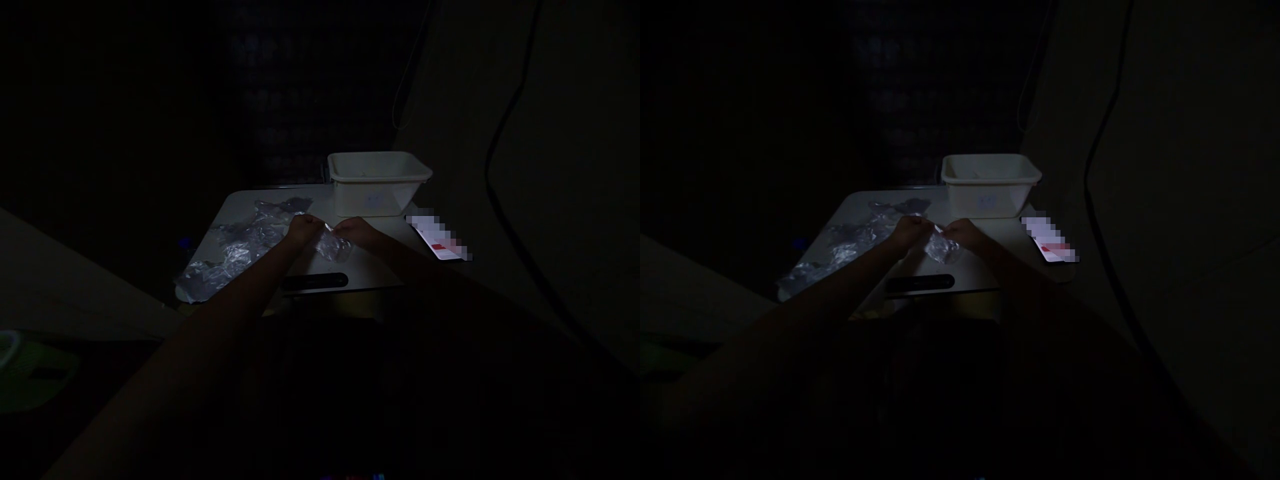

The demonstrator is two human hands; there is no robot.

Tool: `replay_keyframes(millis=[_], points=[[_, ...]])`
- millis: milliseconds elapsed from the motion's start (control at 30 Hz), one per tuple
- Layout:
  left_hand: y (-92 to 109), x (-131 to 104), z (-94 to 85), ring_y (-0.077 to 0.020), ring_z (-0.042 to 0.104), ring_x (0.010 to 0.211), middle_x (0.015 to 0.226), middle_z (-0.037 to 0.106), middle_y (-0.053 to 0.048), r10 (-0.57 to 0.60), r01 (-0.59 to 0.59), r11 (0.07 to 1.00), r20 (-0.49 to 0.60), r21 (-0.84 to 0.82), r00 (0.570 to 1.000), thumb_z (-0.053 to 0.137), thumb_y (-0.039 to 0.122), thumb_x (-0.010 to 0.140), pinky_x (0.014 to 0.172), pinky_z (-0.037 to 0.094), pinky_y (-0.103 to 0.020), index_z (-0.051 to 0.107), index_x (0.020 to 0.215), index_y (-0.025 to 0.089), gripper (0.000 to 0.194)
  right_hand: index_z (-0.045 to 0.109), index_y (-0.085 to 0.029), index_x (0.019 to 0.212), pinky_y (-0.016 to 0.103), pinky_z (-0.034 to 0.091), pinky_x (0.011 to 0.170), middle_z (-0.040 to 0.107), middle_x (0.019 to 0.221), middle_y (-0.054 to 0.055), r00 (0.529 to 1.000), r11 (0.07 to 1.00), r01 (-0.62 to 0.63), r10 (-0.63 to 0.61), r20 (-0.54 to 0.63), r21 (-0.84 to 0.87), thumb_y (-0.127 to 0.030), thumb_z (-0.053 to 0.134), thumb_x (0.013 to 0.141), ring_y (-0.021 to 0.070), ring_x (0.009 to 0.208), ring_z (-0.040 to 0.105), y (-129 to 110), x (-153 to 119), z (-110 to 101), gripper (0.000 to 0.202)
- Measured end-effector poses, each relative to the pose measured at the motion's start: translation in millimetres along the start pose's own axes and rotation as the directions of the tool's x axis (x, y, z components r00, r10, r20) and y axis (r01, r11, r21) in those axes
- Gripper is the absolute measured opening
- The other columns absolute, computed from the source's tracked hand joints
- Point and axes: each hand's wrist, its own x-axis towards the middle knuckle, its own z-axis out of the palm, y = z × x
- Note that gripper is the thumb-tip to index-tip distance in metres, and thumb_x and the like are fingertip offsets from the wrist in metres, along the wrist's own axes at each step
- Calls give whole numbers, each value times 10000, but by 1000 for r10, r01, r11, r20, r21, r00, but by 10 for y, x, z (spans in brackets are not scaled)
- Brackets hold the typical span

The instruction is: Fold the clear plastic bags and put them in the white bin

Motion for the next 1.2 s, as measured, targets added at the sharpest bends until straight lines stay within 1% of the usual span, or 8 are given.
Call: replay_keyframes(millis=[100,233,367,500,733,867,1000,1200], points=[[-2,18,4,-65,413,418,442,475,25,-3,3,1000,0,16,1000,508,227,547,425,324,-176,526,493,126,116,586,-105,524,192,350,479,509,424,-29,1000,1000,16,-16,12,-6,-150,533,579,62,437,432,32,-7,-25,89],[-21,52,17,-66,396,408,424,451,31,-6,6,998,-2,58,1000,511,234,538,409,304,-177,514,476,135,117,554,-122,462,188,341,460,481,389,-39,997,996,78,-77,14,-42,-174,528,586,61,417,418,83,-25,-72,137],[-22,46,28,-69,400,406,423,449,31,3,-3,999,5,34,1000,511,240,537,413,304,-184,513,472,134,124,525,-126,435,186,344,457,469,378,-40,995,993,100,-98,31,-65,-178,505,609,57,403,413,119,-60,-112,183],[24,3,36,-67,397,400,411,446,32,-14,14,1000,-10,9,1000,525,228,533,416,308,-185,509,468,135,115,541,-126,458,184,356,472,490,393,-31,993,989,115,-113,28,-92,-173,506,611,61,424,436,153,-73,-143,164],[63,-35,31,-50,356,373,391,416,40,-53,53,998,-9,-44,999,531,207,541,390,290,-173,497,475,133,104,547,-132,479,188,370,466,497,384,-26,996,993,90,-89,14,-76,-173,518,620,70,414,455,241,-37,-188,149],[40,-13,40,-58,382,381,426,451,29,-69,70,995,9,-74,998,532,216,541,397,297,-184,512,501,130,96,545,-136,470,186,368,447,495,377,-28,997,996,70,-70,12,-52,-161,522,626,71,401,455,242,-44,-197,160],[33,4,45,-57,386,382,431,454,32,-87,87,995,10,-56,996,535,201,536,401,302,-183,517,499,131,81,547,-133,475,184,372,449,492,374,-34,999,999,46,-45,11,-23,-130,520,624,66,394,452,226,-58,-198,151],[32,2,46,-65,408,402,444,477,24,-70,70,996,1,-49,998,546,206,536,419,322,-186,530,503,135,80,557,-121,479,192,382,472,500,380,-30,998,997,67,-66,18,-39,-140,523,622,68,403,460,260,-44,-204,148]])
